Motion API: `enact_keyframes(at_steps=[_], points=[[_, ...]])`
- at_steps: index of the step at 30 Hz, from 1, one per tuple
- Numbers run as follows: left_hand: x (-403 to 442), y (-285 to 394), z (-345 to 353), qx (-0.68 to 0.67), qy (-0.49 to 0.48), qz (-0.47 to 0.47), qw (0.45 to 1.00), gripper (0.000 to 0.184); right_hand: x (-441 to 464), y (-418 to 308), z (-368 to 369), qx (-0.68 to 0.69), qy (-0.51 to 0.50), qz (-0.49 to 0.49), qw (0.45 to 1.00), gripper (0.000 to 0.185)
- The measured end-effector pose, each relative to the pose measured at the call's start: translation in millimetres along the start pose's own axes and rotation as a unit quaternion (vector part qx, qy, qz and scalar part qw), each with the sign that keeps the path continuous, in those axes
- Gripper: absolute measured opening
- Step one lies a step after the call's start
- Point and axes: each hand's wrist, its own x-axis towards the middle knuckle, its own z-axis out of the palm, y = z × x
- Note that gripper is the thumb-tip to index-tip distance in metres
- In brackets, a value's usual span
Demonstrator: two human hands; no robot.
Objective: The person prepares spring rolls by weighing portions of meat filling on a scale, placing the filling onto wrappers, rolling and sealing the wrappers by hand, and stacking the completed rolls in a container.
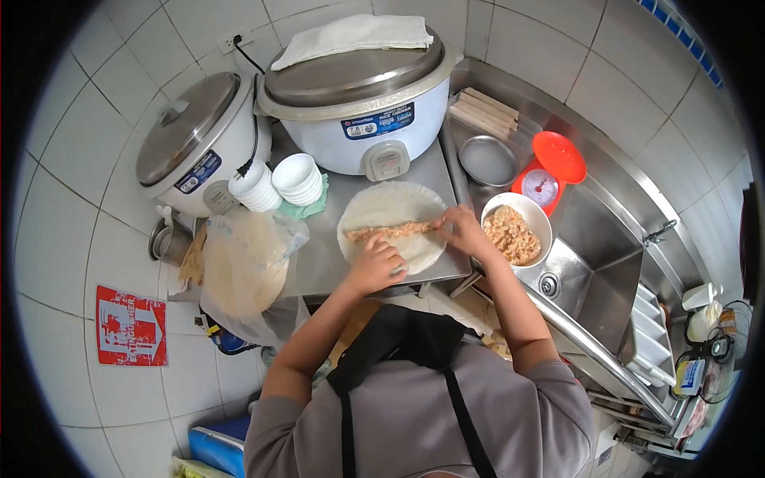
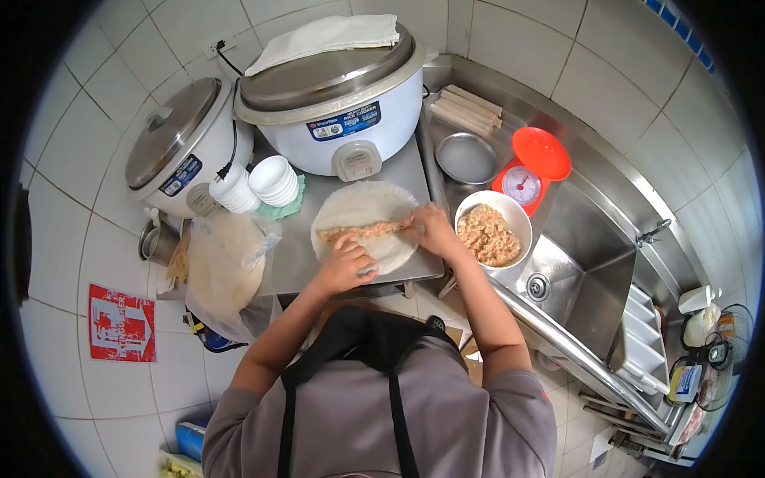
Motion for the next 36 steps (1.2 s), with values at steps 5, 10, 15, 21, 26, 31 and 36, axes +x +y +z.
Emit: enact_keyframes(at_steps=[5, 10, 15, 21, 26, 31, 36], points=[[4.0, -5.1, 6.9, -0.027, 0.027, -0.075, 0.996, 0.012, -18.7, -21.0, 15.6, -0.106, -0.032, -0.110, 0.988, 0.019], [10.9, -8.2, -3.1, -0.161, 0.038, -0.192, 0.967, 0.023, -7.8, -21.8, 20.2, -0.108, 0.008, -0.079, 0.991, 0.011], [8.7, -20.2, -23.7, 0.012, 0.076, -0.096, 0.992, 0.024, 11.3, -9.3, 23.2, -0.097, 0.031, -0.028, 0.994, 0.014], [15.6, -39.9, -27.0, -0.109, 0.072, -0.195, 0.972, 0.018, 11.4, -23.2, 22.5, -0.083, 0.132, -0.129, 0.979, 0.015], [30.6, -75.3, -31.7, -0.179, 0.046, -0.232, 0.955, 0.023, 31.5, 12.4, 30.2, -0.131, 0.152, -0.031, 0.979, 0.013], [36.3, -130.7, -27.6, -0.215, -0.058, -0.342, 0.913, 0.031, 63.2, 32.1, 42.8, -0.166, 0.167, 0.027, 0.971, 0.007], [46.1, -145.7, -9.5, -0.132, 0.023, -0.375, 0.917, 0.030, 74.4, 27.0, 51.1, -0.284, 0.258, 0.023, 0.923, 0.019]])
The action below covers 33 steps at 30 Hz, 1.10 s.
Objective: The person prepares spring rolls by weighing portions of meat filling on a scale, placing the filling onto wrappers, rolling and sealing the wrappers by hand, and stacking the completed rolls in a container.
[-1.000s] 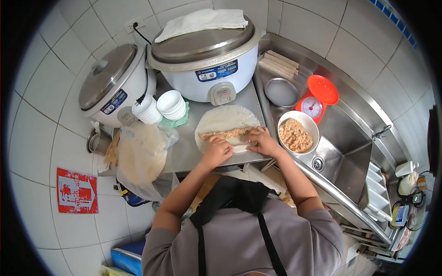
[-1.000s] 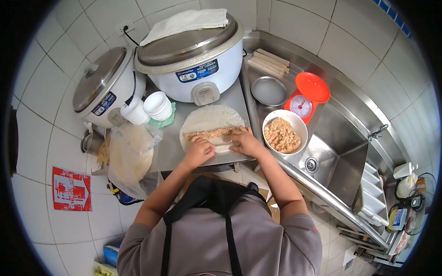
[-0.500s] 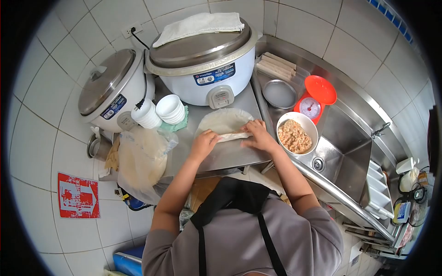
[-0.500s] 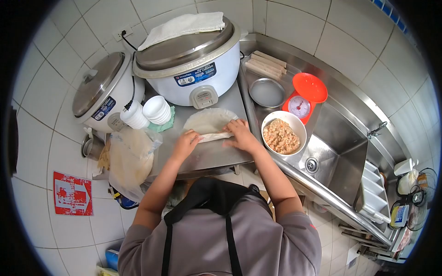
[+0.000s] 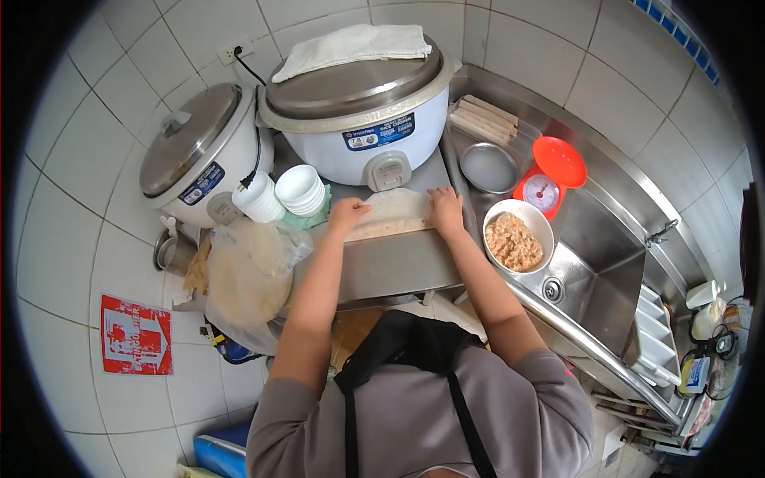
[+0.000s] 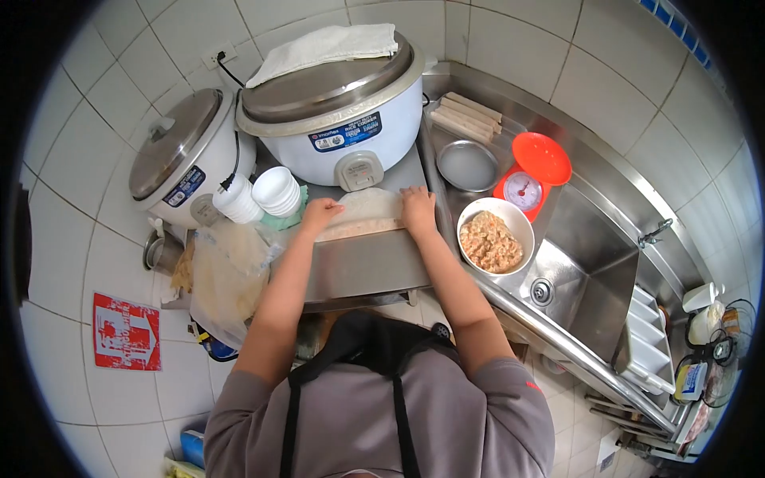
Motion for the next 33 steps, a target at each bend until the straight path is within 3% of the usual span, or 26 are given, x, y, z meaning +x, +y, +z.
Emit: enact_keyframes(at_steps=[3, 4, 5, 6, 7, 10, 14, 19, 22, 26, 28, 33], points=[[1.4, 8.9, 6.4, 0.020, 0.048, -0.010, 0.999, 0.028, -2.3, -42.7, -19.9, 0.005, -0.074, -0.043, 0.996, 0.025], [2.0, 9.9, 7.6, 0.028, 0.046, -0.015, 0.998, 0.028, -7.3, -51.8, -5.7, 0.118, -0.016, -0.107, 0.987, 0.021], [0.9, 9.6, 8.7, 0.035, 0.044, -0.021, 0.998, 0.028, -13.9, -62.1, 8.2, 0.189, -0.027, -0.138, 0.972, 0.018], [0.8, 7.4, 9.0, 0.028, 0.030, -0.018, 0.999, 0.028, -11.6, -76.5, 7.3, 0.215, -0.163, -0.106, 0.957, 0.015], [2.4, 4.3, 8.7, 0.021, 0.017, -0.015, 1.000, 0.028, -13.4, -84.9, 17.1, 0.233, -0.165, -0.121, 0.951, 0.015], [11.0, -5.8, 8.7, 0.022, -0.009, 0.001, 1.000, 0.028, -16.9, -95.0, 31.1, 0.153, -0.195, -0.162, 0.955, 0.015], [14.8, -14.8, 2.7, -0.058, -0.104, -0.033, 0.992, 0.028, -12.8, -98.9, 26.0, 0.141, -0.252, -0.152, 0.945, 0.019], [16.9, -21.6, 7.3, -0.132, -0.122, -0.031, 0.983, 0.025, -7.8, -113.9, 30.3, 0.167, -0.263, -0.129, 0.941, 0.026], [12.4, -16.4, 4.7, -0.160, -0.127, -0.036, 0.978, 0.025, 3.1, -118.4, 25.6, 0.108, -0.380, -0.142, 0.908, 0.027], [18.4, -28.6, 12.0, -0.237, -0.180, -0.071, 0.952, 0.027, -6.5, -126.5, 48.9, 0.176, -0.339, -0.170, 0.908, 0.028], [10.0, -13.3, 4.8, -0.194, -0.160, -0.046, 0.967, 0.029, -10.5, -126.4, 52.8, 0.193, -0.329, -0.186, 0.905, 0.028], [4.4, -6.9, 7.8, -0.138, -0.107, -0.026, 0.984, 0.037, 0.8, -100.4, 20.5, 0.136, -0.346, -0.116, 0.921, 0.030]])
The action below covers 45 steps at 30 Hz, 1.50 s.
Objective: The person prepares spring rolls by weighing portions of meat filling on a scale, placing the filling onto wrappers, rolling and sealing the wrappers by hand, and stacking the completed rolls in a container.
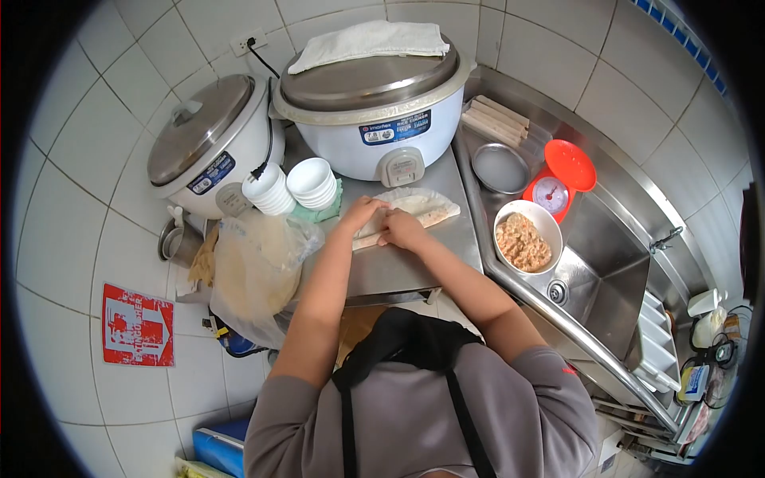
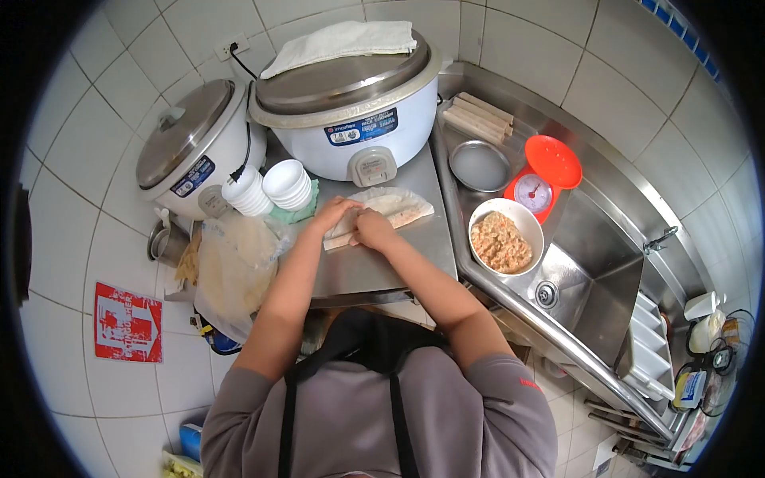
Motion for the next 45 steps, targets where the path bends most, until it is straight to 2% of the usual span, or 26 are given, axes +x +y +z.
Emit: enact_keyframes(at_steps=[2, 5, 8, 11, 14, 17, 20, 23, 26, 29, 30, 32, 35, 37, 43, 45], points=[[-4.2, 2.0, 3.3, -0.009, 0.019, -0.024, 0.999, 0.040, -4.0, 3.0, 5.4, -0.007, -0.008, 0.015, 1.000, 0.028], [6.4, -12.1, 3.3, -0.035, -0.034, -0.005, 0.999, 0.042, -10.9, 5.9, -4.4, 0.017, 0.013, -0.017, 1.000, 0.028], [5.6, -22.8, 10.9, 0.032, 0.036, 0.055, 0.997, 0.042, -19.7, 17.9, -19.5, 0.014, 0.003, 0.049, 0.999, 0.030], [-7.1, -9.7, 18.6, 0.137, 0.097, 0.103, 0.980, 0.033, -25.8, 25.0, -11.4, 0.029, 0.029, 0.019, 0.999, 0.030], [-44.6, 24.3, 31.4, 0.159, 0.155, 0.195, 0.955, 0.025, -34.2, 24.0, -25.2, 0.001, 0.035, 0.035, 0.999, 0.031], [-70.8, 45.7, 37.9, 0.137, -0.013, 0.118, 0.983, 0.034, -38.7, 39.1, -15.4, -0.007, 0.050, 0.036, 0.998, 0.030], [-68.5, 32.2, 42.3, 0.163, -0.003, 0.133, 0.978, 0.036, -45.6, 40.7, -23.0, 0.007, 0.042, 0.009, 0.999, 0.029], [-68.6, 26.5, 45.3, 0.128, 0.002, 0.143, 0.981, 0.034, -56.1, 50.1, -35.0, 0.007, 0.033, 0.039, 0.999, 0.031], [-73.8, 35.8, 44.1, 0.154, -0.045, 0.105, 0.981, 0.037, -60.8, 54.5, -43.5, 0.015, -0.028, 0.012, 0.999, 0.032], [-71.9, 65.7, 53.4, 0.255, -0.058, 0.096, 0.961, 0.040, -45.7, 94.2, -51.0, 0.197, -0.023, 0.060, 0.978, 0.031], [-66.2, 68.3, 64.3, 0.252, -0.053, 0.122, 0.959, 0.040, -40.9, 100.0, -59.6, 0.176, -0.012, 0.088, 0.980, 0.026], [-49.4, 71.7, 89.0, 0.251, -0.040, 0.173, 0.952, 0.040, -29.2, 124.7, -53.8, 0.250, -0.031, 0.106, 0.962, 0.024], [-35.0, 84.0, 121.0, 0.180, 0.002, 0.219, 0.959, 0.038, -22.9, 142.9, -50.7, 0.357, -0.049, 0.136, 0.923, 0.021], [-29.5, 79.9, 132.7, 0.192, 0.012, 0.217, 0.957, 0.037, -24.7, 142.2, -52.5, 0.413, -0.049, 0.155, 0.896, 0.022], [-40.3, 80.5, 130.6, 0.161, -0.002, 0.189, 0.969, 0.037, -25.5, 140.3, -51.1, 0.382, -0.036, 0.151, 0.911, 0.024], [-51.4, 78.2, 120.1, 0.184, 0.016, 0.199, 0.962, 0.037, -38.4, 126.5, -62.1, 0.256, -0.002, 0.123, 0.959, 0.024]])
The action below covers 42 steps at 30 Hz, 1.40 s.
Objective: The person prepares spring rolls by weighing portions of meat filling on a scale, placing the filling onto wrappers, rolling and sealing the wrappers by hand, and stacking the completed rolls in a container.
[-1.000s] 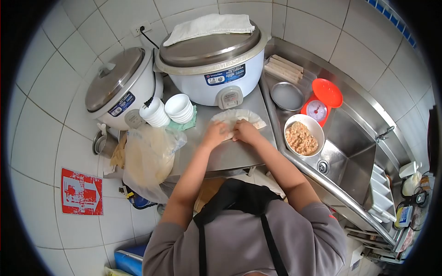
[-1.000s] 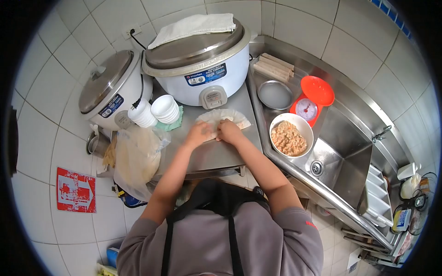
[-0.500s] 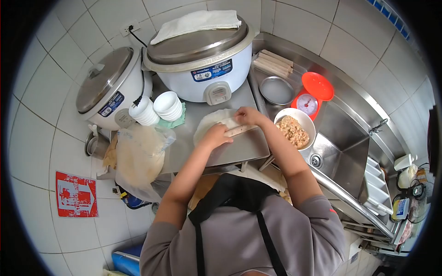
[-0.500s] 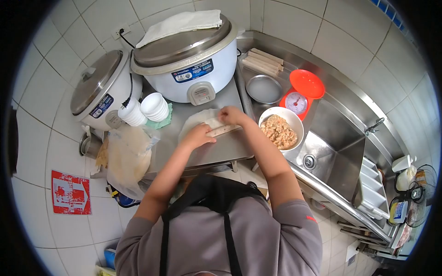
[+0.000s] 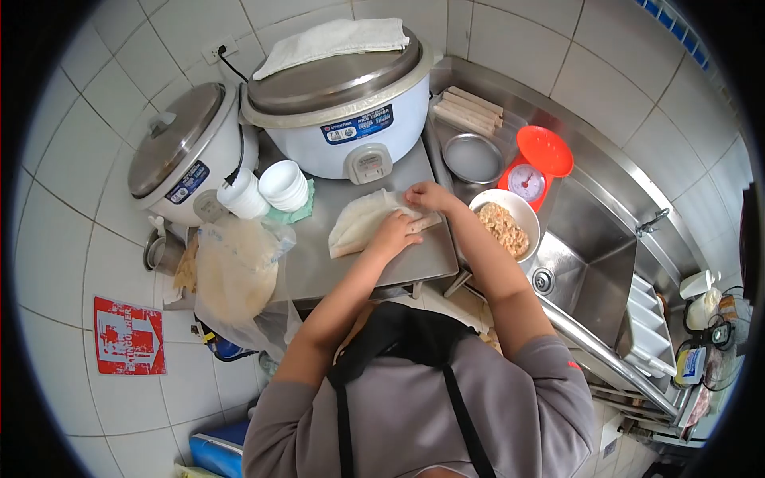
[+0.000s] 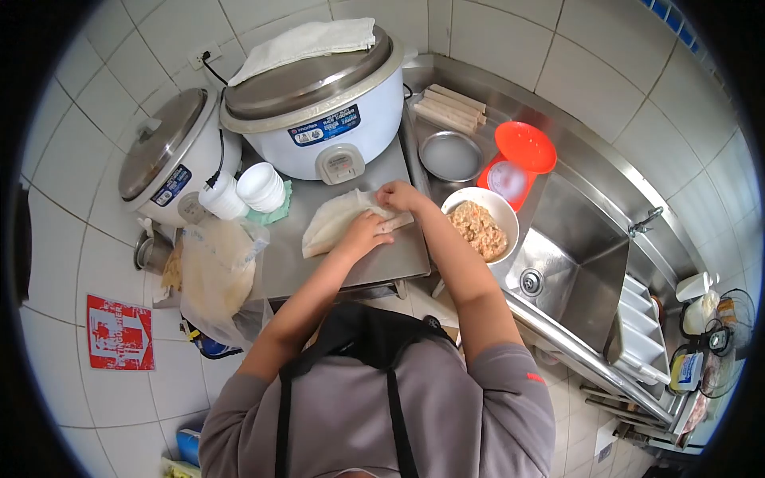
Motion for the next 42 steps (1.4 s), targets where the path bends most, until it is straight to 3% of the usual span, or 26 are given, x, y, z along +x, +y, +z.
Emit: enact_keyframes(at_steps=[7, 9, 16, 20, 21, 24, 26, 29, 32, 35, 38, 41, 42], points=[[-49.6, -23.5, -28.8, 0.030, 0.022, -0.039, 0.999, 0.038, -57.8, -19.8, 29.5, -0.225, -0.021, -0.194, 0.955, 0.033], [-53.6, -23.5, -35.1, 0.033, 0.022, -0.038, 0.998, 0.037, -64.5, -16.0, 29.2, -0.211, -0.013, -0.206, 0.956, 0.036], [-77.3, -26.0, -48.5, 0.022, 0.033, -0.049, 0.998, 0.035, -69.8, -52.6, 49.5, -0.225, -0.016, -0.233, 0.946, 0.034], [-90.1, -40.0, -51.0, 0.006, 0.049, -0.054, 0.997, 0.037, -64.5, -31.0, 57.4, -0.199, 0.006, -0.231, 0.953, 0.033], [-95.9, -45.0, -53.9, -0.024, 0.047, -0.071, 0.996, 0.035, -68.8, -31.7, 48.7, -0.195, 0.014, -0.240, 0.951, 0.030], [-107.4, -59.4, -57.6, -0.133, 0.056, -0.121, 0.982, 0.030, -79.7, -26.0, 30.9, -0.066, 0.004, -0.129, 0.989, 0.025], [-113.9, -67.1, -51.9, -0.229, 0.074, -0.154, 0.958, 0.026, -76.5, -20.0, 24.6, -0.041, -0.004, -0.127, 0.991, 0.018], [-113.1, -63.2, -70.9, -0.151, 0.067, -0.187, 0.968, 0.019, -64.1, -8.5, 23.2, -0.067, 0.027, -0.164, 0.984, 0.010], [-107.5, -59.6, -75.7, 0.034, 0.097, -0.165, 0.981, 0.018, -56.5, -10.4, 22.0, -0.163, 0.100, -0.157, 0.969, 0.007], [-101.3, -39.4, -66.4, 0.052, 0.156, -0.048, 0.985, 0.019, -49.2, -6.2, 24.4, -0.153, 0.123, -0.124, 0.973, 0.005], [-105.9, -48.1, -64.0, -0.002, 0.146, -0.033, 0.989, 0.019, -47.1, -14.0, 16.9, -0.250, 0.138, -0.078, 0.955, 0.008], [-105.6, -46.6, -70.5, -0.011, 0.109, -0.068, 0.992, 0.021, -45.6, -43.4, 34.0, -0.142, 0.110, -0.223, 0.958, 0.009], [-104.5, -41.4, -72.4, 0.014, 0.125, -0.054, 0.991, 0.022, -42.3, -42.3, 48.8, -0.086, 0.077, -0.213, 0.970, 0.009]])
